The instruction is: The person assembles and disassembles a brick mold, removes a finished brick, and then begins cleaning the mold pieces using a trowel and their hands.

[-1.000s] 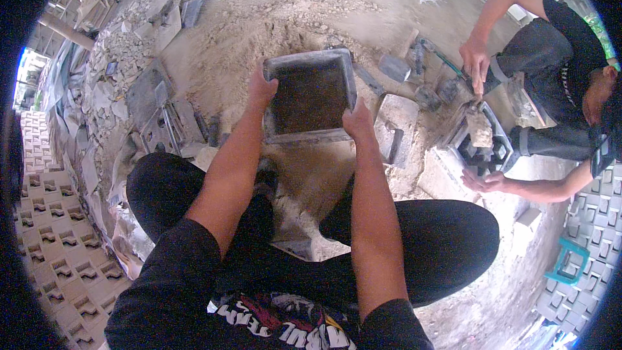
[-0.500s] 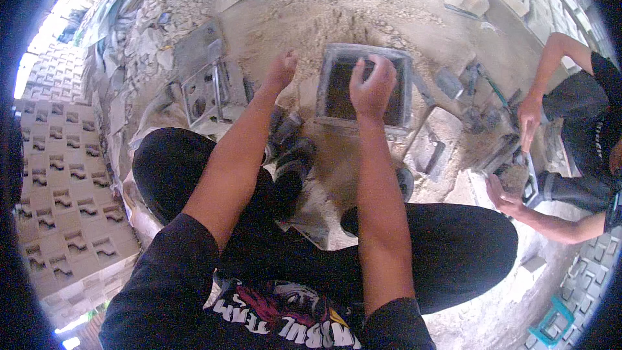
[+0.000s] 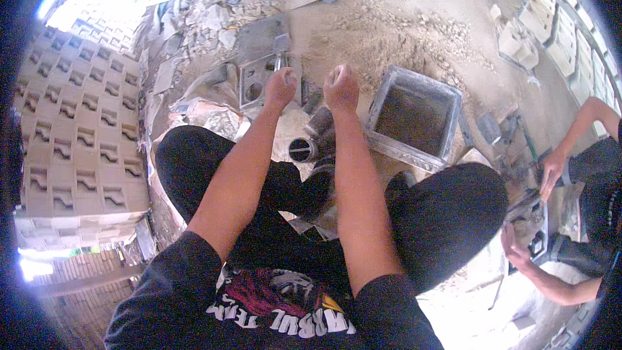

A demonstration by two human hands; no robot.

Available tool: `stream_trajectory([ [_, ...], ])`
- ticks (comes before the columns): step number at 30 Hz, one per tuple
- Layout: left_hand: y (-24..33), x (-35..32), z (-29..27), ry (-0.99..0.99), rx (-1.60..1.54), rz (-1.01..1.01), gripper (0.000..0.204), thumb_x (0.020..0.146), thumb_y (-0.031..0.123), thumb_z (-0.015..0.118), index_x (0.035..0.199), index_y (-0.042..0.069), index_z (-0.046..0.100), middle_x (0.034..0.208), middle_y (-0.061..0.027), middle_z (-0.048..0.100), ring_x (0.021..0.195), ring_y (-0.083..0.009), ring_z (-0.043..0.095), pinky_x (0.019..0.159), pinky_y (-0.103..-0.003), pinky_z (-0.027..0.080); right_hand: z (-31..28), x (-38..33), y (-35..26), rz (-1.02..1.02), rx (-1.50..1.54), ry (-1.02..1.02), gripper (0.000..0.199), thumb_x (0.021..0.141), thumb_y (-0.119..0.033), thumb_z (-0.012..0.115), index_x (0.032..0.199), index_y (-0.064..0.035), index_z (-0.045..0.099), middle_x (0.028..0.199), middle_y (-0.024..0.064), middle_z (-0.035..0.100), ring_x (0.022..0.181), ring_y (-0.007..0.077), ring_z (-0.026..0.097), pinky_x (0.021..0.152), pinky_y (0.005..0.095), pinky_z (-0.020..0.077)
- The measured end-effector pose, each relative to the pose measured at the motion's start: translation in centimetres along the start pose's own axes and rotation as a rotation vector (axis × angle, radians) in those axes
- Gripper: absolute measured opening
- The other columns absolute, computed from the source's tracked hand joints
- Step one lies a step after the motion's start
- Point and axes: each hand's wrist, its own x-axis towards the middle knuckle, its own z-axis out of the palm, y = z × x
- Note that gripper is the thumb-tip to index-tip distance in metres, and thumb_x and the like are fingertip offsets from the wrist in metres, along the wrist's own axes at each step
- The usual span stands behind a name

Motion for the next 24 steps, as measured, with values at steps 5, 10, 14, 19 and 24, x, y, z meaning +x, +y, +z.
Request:
stream_trajectory([
  [5,0.2,0.8,-4.5,0.229,0.053,-0.079,0.026,0.08,0.02,0.052,0.095,0.005,0.066,0.1,-0.0193,0.065,0.096,-0.0361,0.061,0.083,-0.044,0.047,3.2,0.3,-0.2,0.322,0.053,-0.17,0.03,0.079,-0.027,0.059,0.086,0.0018,0.066,0.085,0.021,0.067,0.086,0.0346,0.065,0.078,0.0411,0.0498],
  [10,-3.5,2.5,-5.1,0.027,0.008,-0.483,0.036,0.08,0.031,0.057,0.094,-0.001,0.065,0.105,-0.0245,0.063,0.103,-0.0365,0.059,0.087,-0.045,0.046,5.6,-1.7,-1.7,0.09,0.096,-0.466,0.034,0.08,-0.03,0.06,0.089,0.0022,0.067,0.086,0.0209,0.067,0.087,0.0316,0.065,0.078,0.0386,0.0498],
  [14,-7.0,1.5,-2.8,-0.161,0.221,-0.315,0.045,0.08,0.04,0.061,0.096,-0.002,0.063,0.103,-0.0242,0.063,0.102,-0.0387,0.059,0.089,-0.047,0.045,6.8,-3.4,2.4,0.081,0.015,-0.438,0.033,0.08,-0.03,0.06,0.087,0.0013,0.067,0.082,0.0175,0.068,0.079,0.0264,0.067,0.074,0.0361,0.0505],
  [19,-3.5,-1.4,0.9,-0.131,0.167,-0.135,0.037,0.085,0.029,0.057,0.099,-0.004,0.057,0.095,-0.0254,0.063,0.097,-0.0416,0.059,0.083,-0.049,0.046,8.0,-2.3,9.2,0.437,0.127,-0.285,0.031,0.084,-0.029,0.057,0.083,0.0013,0.063,0.075,0.0087,0.068,0.065,0.0175,0.064,0.062,0.0316,0.0512],
  [24,-2.6,-0.6,1.6,0.123,-0.074,-0.298,0.031,0.09,0.025,0.051,0.095,-0.006,0.049,0.085,-0.0301,0.061,0.087,-0.0458,0.059,0.075,-0.051,0.047,9.4,-1.9,6.1,0.598,0.453,-0.292,0.034,0.091,-0.031,0.053,0.087,0.0012,0.062,0.076,0.0084,0.067,0.065,0.0168,0.064,0.058,0.0305,0.0508],
])
